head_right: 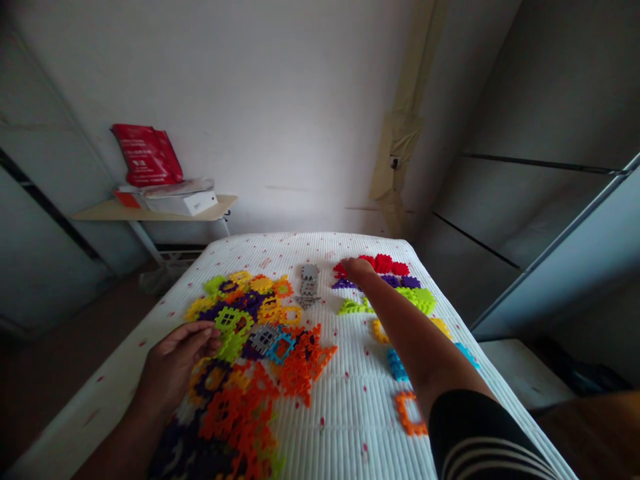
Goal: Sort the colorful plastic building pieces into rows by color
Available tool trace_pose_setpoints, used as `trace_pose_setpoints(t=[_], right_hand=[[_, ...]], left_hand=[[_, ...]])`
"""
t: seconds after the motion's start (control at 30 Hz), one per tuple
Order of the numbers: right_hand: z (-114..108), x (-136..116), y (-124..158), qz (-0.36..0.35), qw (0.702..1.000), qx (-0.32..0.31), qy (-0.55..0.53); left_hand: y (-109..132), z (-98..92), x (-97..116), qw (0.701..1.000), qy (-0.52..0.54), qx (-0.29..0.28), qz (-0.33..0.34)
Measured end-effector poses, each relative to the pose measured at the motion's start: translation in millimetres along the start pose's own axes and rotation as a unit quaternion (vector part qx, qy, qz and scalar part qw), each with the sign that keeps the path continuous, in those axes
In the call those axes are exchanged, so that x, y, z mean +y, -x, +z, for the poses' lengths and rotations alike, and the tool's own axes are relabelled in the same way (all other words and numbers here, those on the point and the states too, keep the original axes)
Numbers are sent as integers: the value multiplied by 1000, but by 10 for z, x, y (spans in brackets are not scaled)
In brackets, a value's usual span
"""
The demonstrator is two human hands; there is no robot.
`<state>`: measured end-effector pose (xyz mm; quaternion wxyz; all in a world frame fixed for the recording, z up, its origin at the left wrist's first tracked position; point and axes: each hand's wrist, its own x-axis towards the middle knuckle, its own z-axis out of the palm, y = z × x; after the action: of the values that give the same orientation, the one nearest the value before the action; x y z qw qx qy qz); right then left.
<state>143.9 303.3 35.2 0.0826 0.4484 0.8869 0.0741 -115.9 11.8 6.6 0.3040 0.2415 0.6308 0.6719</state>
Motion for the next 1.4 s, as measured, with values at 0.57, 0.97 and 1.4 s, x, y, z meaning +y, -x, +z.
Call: trace_pose_setpoints(t=[0.57, 0.97, 1.4], right_hand=[[61, -74, -280, 53, 999, 5, 8], [26, -37, -377, 78, 996, 20, 23], [8, -62, -351, 69, 997, 29, 23]], left_hand=[[-6, -16, -37, 1000, -16, 18, -12], [-26, -52, -80, 1000, -14, 15, -18], [-34, -41, -74, 999, -13, 16, -30]])
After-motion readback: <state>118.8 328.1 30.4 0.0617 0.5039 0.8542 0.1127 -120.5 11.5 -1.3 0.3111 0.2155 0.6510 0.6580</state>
